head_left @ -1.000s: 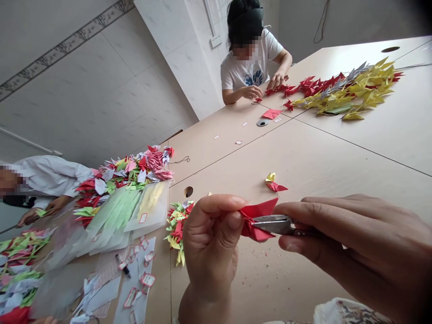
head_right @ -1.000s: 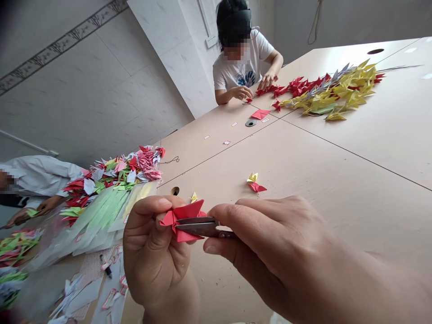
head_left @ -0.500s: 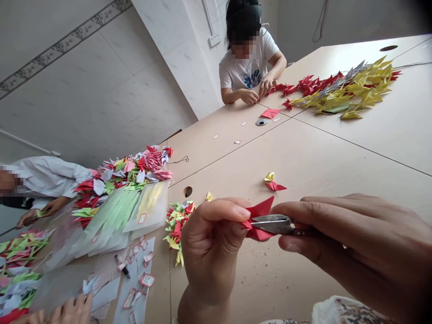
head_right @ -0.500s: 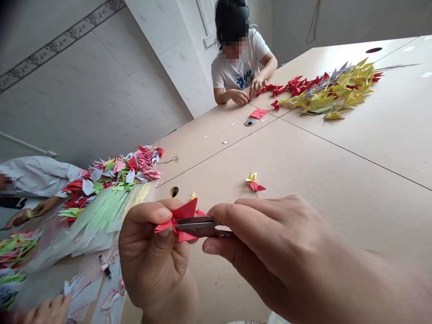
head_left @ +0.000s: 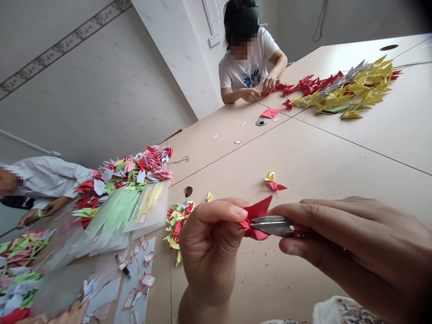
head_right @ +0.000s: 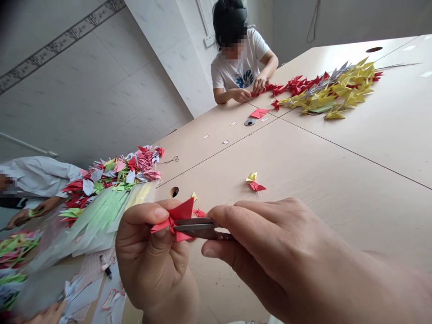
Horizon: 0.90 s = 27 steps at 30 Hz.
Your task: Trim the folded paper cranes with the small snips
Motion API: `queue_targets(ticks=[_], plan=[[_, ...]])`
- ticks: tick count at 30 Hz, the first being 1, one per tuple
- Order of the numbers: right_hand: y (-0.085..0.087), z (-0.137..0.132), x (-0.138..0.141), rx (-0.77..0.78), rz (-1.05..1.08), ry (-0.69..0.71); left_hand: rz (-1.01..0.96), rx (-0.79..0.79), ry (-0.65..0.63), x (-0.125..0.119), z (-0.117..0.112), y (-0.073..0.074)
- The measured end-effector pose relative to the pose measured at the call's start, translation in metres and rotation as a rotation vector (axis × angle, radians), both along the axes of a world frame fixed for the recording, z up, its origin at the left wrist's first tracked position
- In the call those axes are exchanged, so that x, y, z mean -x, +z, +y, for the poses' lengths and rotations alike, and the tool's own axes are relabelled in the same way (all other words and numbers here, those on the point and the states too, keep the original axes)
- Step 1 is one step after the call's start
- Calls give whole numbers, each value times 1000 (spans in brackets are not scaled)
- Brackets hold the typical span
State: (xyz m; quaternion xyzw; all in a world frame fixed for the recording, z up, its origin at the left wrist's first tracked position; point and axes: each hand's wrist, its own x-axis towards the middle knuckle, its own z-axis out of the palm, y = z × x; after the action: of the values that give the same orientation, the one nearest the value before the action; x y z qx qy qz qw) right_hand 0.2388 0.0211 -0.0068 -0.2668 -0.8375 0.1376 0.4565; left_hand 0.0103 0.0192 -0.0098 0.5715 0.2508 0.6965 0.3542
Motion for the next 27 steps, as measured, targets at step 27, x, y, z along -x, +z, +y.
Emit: queue_targets(ticks=[27], plan=[[1,-2,6,21,29,15,-2,-23,-42,-2,0,-1]])
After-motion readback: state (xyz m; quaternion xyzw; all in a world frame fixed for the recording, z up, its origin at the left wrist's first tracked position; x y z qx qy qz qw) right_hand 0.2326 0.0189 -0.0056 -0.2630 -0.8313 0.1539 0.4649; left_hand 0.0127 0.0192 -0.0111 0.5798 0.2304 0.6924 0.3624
